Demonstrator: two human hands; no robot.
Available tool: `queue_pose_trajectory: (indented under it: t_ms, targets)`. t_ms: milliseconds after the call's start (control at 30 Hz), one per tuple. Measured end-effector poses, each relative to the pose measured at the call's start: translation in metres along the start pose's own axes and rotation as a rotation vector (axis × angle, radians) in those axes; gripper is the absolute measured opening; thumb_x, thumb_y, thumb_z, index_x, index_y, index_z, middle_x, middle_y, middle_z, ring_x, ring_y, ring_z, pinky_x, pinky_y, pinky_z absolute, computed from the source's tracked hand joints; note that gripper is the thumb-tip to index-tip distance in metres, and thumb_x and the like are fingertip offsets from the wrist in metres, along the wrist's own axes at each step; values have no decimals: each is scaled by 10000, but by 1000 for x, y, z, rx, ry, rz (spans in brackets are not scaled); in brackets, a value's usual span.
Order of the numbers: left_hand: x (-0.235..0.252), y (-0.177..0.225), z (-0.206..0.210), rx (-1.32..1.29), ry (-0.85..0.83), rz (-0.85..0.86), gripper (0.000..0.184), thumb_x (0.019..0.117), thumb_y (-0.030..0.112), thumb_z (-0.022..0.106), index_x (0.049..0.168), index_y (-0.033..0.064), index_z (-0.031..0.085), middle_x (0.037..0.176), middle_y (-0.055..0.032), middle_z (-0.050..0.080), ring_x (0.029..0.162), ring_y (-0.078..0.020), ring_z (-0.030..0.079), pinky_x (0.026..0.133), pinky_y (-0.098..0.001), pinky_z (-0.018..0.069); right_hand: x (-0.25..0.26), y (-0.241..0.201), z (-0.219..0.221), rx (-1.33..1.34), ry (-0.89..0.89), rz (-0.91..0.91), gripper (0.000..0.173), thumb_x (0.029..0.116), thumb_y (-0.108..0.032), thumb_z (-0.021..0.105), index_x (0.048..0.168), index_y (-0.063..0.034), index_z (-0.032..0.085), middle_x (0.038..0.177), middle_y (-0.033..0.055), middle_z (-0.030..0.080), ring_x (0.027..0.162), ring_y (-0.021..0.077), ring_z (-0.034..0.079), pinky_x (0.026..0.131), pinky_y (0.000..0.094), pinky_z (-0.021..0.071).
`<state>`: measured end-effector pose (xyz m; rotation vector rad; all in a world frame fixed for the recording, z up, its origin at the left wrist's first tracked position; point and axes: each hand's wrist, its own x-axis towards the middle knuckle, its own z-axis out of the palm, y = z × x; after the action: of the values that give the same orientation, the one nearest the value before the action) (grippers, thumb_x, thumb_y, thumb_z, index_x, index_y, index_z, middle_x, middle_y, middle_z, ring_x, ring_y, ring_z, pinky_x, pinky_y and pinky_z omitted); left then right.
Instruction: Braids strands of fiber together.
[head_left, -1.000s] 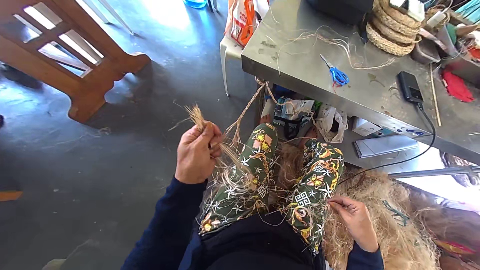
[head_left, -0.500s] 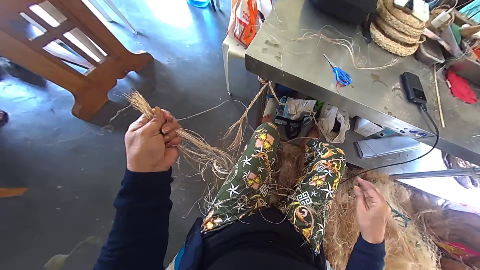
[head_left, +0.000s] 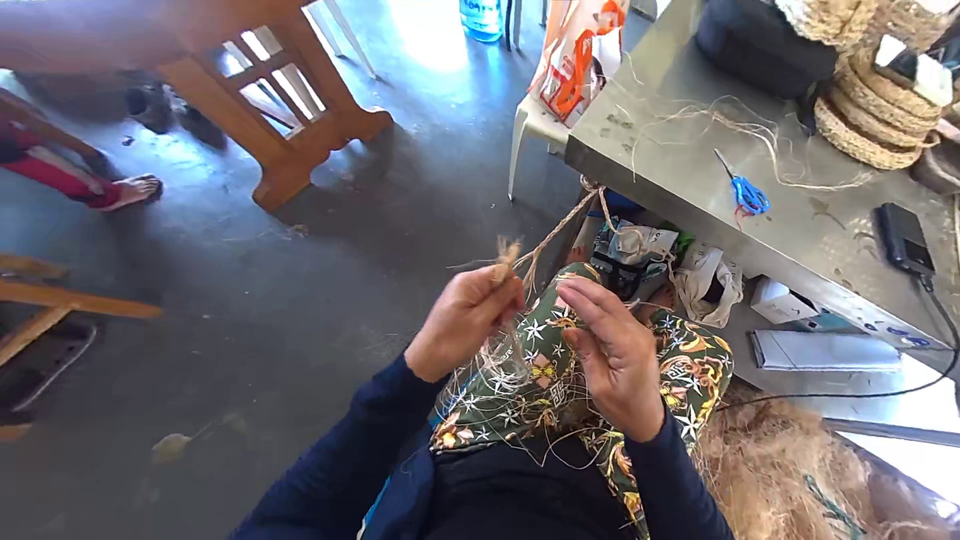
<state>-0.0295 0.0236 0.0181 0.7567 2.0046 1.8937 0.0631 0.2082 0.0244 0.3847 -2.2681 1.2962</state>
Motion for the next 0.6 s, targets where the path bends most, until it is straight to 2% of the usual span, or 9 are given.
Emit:
queue_pose_trajectory:
  t_ms: [67, 167, 267, 333, 400, 467, 533, 600]
  targets:
    - [-1, 1, 6, 2, -19, -5, 278, 1055, 70, 425, 845, 89, 607, 639, 69, 541, 501, 15, 447, 471, -130, 383, 6, 7, 15, 62, -97, 87, 363, 1033, -161, 567, 1312, 56, 650, 1316, 172, 675, 1264, 243, 630, 1070, 404, 512]
    - [-1, -4, 7, -10, -28, -4, 280, 1046, 53, 435, 836, 63, 621, 617, 43, 524, 498, -15, 461, 472, -155, 402, 6, 21, 31, 270, -243, 251, 398, 1058, -171, 537, 1381, 54, 594, 1266, 129, 698, 1155, 103, 664, 1015, 292, 532]
    - [-2, -9, 4, -28, -5, -24, 295, 1069, 82, 424, 849, 56, 619, 622, 31, 536, 504, -25, 480, 480, -164, 419, 2, 32, 47, 482, -297, 345, 299, 1068, -117, 472, 1233, 70, 637, 1068, 64, 707, 1001, 28, 655, 937, 239, 540]
    - [-2, -12, 2, -51, 26, -32, 293, 1079, 84, 408, 865, 53, 606, 612, 23, 527, 493, -35, 483, 476, -168, 431, -3, 34, 59, 596, -307, 399, 271, 1075, -103, 428, 1135, 72, 625, 950, 37, 700, 915, 45, 681, 903, 272, 576]
    - [-3, -16, 0, -71, 48, -50, 291, 1083, 78, 400, 879, 47, 606, 624, 16, 532, 507, -44, 478, 493, -178, 426, -8, 34, 69, 655, -295, 438, 239, 1073, -92, 422, 1094, 59, 606, 856, 15, 678, 807, 59, 679, 830, 284, 594]
    - [-3, -21, -2, -124, 52, -80, 290, 1083, 83, 399, 881, 54, 605, 622, 21, 537, 508, -39, 476, 500, -178, 428, -11, 35, 75, 611, -250, 466, 220, 1059, -70, 457, 1048, 52, 639, 805, 8, 676, 751, 56, 669, 778, 266, 589]
    - [-3, -26, -4, -214, 47, -135, 298, 1085, 93, 387, 878, 66, 599, 623, 32, 526, 499, -28, 454, 490, -171, 412, -11, 37, 78, 530, -210, 481, 231, 1045, -56, 495, 997, 54, 692, 819, 28, 715, 768, 51, 696, 789, 256, 601]
    - [-2, -30, -5, -317, 27, -193, 312, 1080, 106, 368, 870, 86, 598, 629, 47, 526, 479, -5, 422, 464, -150, 378, -10, 38, 79, 485, -193, 499, 260, 1050, -42, 476, 974, 63, 701, 843, 48, 734, 798, 48, 708, 813, 250, 602]
